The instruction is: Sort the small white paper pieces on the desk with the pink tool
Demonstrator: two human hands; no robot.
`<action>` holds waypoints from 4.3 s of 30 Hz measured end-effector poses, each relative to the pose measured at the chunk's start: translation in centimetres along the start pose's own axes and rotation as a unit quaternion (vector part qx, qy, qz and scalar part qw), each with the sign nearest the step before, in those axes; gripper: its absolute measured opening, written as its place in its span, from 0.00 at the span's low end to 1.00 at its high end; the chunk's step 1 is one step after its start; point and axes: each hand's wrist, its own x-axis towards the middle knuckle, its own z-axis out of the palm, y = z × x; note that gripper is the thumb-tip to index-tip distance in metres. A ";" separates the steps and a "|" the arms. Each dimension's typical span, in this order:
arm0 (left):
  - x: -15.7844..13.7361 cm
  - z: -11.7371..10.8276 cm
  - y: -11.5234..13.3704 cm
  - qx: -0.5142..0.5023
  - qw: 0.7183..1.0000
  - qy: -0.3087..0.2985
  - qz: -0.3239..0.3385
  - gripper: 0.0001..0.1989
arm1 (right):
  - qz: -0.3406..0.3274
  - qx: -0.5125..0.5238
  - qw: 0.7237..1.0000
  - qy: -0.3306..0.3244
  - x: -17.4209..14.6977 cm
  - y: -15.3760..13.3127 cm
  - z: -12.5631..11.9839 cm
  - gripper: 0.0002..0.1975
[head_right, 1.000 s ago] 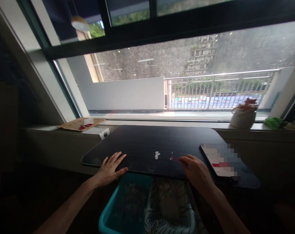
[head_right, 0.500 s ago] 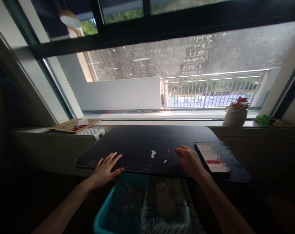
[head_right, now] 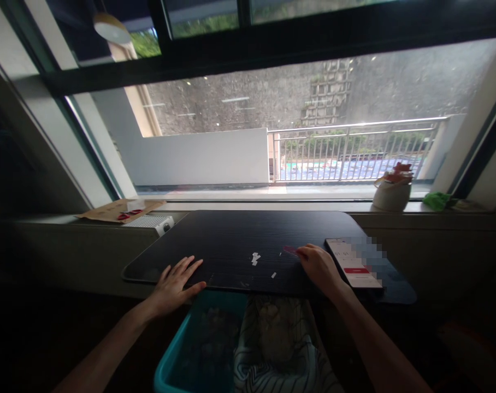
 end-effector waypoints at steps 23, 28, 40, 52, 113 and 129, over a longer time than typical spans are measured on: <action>-0.1 -0.1 0.1 -0.001 1.000 -0.013 0.001 0.38 | -0.085 0.124 0.982 -0.114 -3.9 -2.7 -0.7 0.12; -0.2 -0.2 0.2 0.006 1.000 -0.021 -0.001 0.39 | -0.086 0.126 0.982 -0.113 -4.0 -2.5 -0.5 0.11; -0.1 0.2 -0.2 0.002 1.000 -0.011 0.002 0.39 | -0.083 0.116 0.981 -0.133 -5.1 -3.0 -1.2 0.12; -0.1 0.2 -0.2 0.000 1.000 -0.007 0.005 0.39 | -0.054 0.134 0.977 -0.155 -3.9 -2.7 -1.7 0.11; -0.3 0.0 0.3 -0.013 1.000 -0.003 0.004 0.39 | -0.026 0.205 0.938 -0.278 0.4 -2.2 0.3 0.16; -0.2 0.0 0.4 -0.013 1.000 -0.008 0.001 0.40 | -0.034 0.216 0.925 -0.311 0.5 -2.1 -0.3 0.18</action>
